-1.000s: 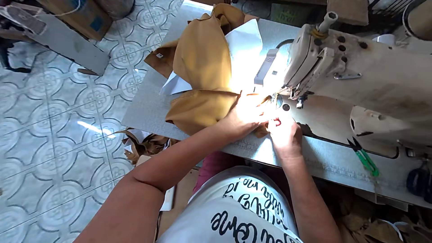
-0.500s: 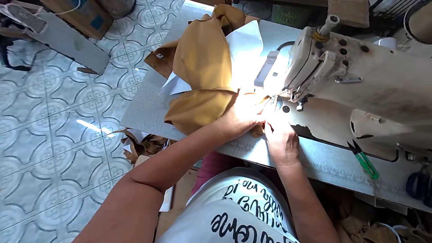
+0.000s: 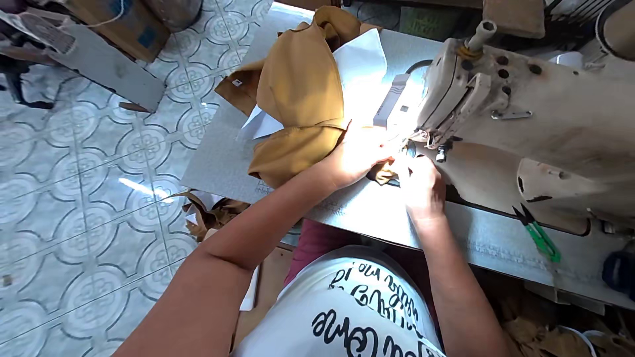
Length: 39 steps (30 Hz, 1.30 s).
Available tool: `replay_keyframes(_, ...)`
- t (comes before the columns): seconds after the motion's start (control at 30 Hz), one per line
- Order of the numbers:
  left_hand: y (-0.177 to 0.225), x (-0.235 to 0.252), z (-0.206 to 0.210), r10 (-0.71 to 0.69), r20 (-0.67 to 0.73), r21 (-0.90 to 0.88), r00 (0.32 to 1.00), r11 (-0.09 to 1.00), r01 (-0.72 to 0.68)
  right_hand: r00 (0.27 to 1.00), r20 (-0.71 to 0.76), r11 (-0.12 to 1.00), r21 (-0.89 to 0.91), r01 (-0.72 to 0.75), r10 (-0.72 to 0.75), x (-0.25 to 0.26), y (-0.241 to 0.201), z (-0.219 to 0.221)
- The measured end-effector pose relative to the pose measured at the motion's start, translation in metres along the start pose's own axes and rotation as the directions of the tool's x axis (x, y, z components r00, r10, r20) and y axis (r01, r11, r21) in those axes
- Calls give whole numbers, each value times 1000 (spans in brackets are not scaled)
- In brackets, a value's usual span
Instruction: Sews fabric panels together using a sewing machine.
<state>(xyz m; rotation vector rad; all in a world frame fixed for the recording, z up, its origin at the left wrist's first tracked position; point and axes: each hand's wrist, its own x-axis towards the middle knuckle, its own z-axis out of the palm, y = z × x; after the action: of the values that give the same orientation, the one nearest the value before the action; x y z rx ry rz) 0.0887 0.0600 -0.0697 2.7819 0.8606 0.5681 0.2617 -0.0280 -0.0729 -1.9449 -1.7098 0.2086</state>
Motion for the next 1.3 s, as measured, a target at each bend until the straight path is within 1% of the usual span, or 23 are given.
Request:
replay_keyframes(0.07, 6, -14, -14, -172, 60, 22, 983, 985, 171, 991, 64, 987, 102, -124, 118, -6, 3, -8)
replay_keyframes(0.1, 8, -23, -22, -257, 56, 68, 965, 965, 253, 981, 97, 971, 156, -182, 168, -11, 3, -10)
replay_keyframes(0.17, 13, -39, -36, -423, 75, 170, 903, 898, 406, 957, 173, 913, 299, -276, 232, -22, -2, -8)
replay_keyframes(0.2, 16, -47, -40, -470, 76, 185, 880, 873, 451, 952, 191, 886, 359, -295, 240, -26, -6, -6)
replay_keyframes(0.23, 20, -53, -42, -488, 97, 182, 868, 866, 466, 952, 194, 874, 385, -295, 236, -28, -11, -4)
replay_keyframes(0.33, 29, -65, -48, -484, 160, 102, 860, 875, 473, 956, 171, 896, 340, -285, 239, -24, -20, 0)
replay_keyframes(0.47, 31, -65, -62, -471, 147, -92, 870, 869, 487, 962, 138, 915, 302, -268, 236, -17, -25, 2)
replay_keyframes(0.57, 34, -63, -73, -462, 200, -258, 864, 826, 502, 938, 177, 889, 307, -339, 297, -11, -31, -2)
replay_keyframes(0.7, 37, -58, -82, -338, 224, -421, 914, 812, 404, 902, 265, 804, 416, -425, 340, -8, -29, -4)
replay_keyframes(0.8, 18, -56, -80, -267, 174, -456, 948, 831, 317, 867, 332, 656, 567, -499, 372, -9, -22, -6)
replay_keyframes(0.83, 9, -55, -82, -278, 156, -416, 948, 852, 319, 841, 371, 558, 630, -540, 394, -10, -19, -8)
replay_keyframes(0.87, 2, -54, -86, -316, 143, -337, 938, 876, 346, 806, 417, 423, 696, -580, 420, -11, -17, -11)
replay_keyframes(0.93, -4, -50, -89, -416, 94, -92, 905, 901, 424, 738, 526, 94, 784, -613, 423, -12, -15, -17)
replay_keyframes(0.97, 0, -46, -87, -459, 52, 25, 887, 888, 458, 718, 574, -26, 788, -615, 394, -13, -16, -20)
replay_keyframes(1.0, 5, -43, -84, -452, 3, 112, 892, 886, 449, 697, 620, -101, 769, -631, 360, -13, -18, -22)
replay_keyframes(1.03, 12, -42, -79, -377, -31, 143, 926, 915, 377, 669, 664, -151, 738, -657, 333, -15, -21, -23)
replay_keyframes(1.07, 18, -41, -74, -257, -29, 134, 966, 957, 259, 644, 697, -200, 712, -673, 316, -16, -24, -22)
replay_keyframes(1.1, 27, -38, -69, -142, 7, 104, 990, 985, 141, 632, 716, -246, 697, -674, 296, -18, -26, -21)
replay_keyframes(1.17, 37, -33, -51, 43, 49, 37, 998, 998, -45, 633, 728, -314, 685, -657, 263, -23, -27, -22)
replay_keyframes(1.2, 36, -31, -40, 89, 57, 25, 994, 996, -90, 637, 723, -301, 691, -657, 269, -25, -28, -23)
replay_keyframes(1.23, 33, -31, -30, 111, 60, 27, 992, 993, -113, 641, 711, -257, 703, -663, 290, -28, -27, -23)
replay_keyframes(1.27, 30, -31, -23, 121, 43, 24, 992, 992, -122, 660, 686, -175, 722, -669, 307, -32, -26, -24)
replay_keyframes(1.3, 29, -30, -18, 126, 39, 19, 991, 992, -127, 702, 636, -55, 752, -656, 320, -37, -24, -24)
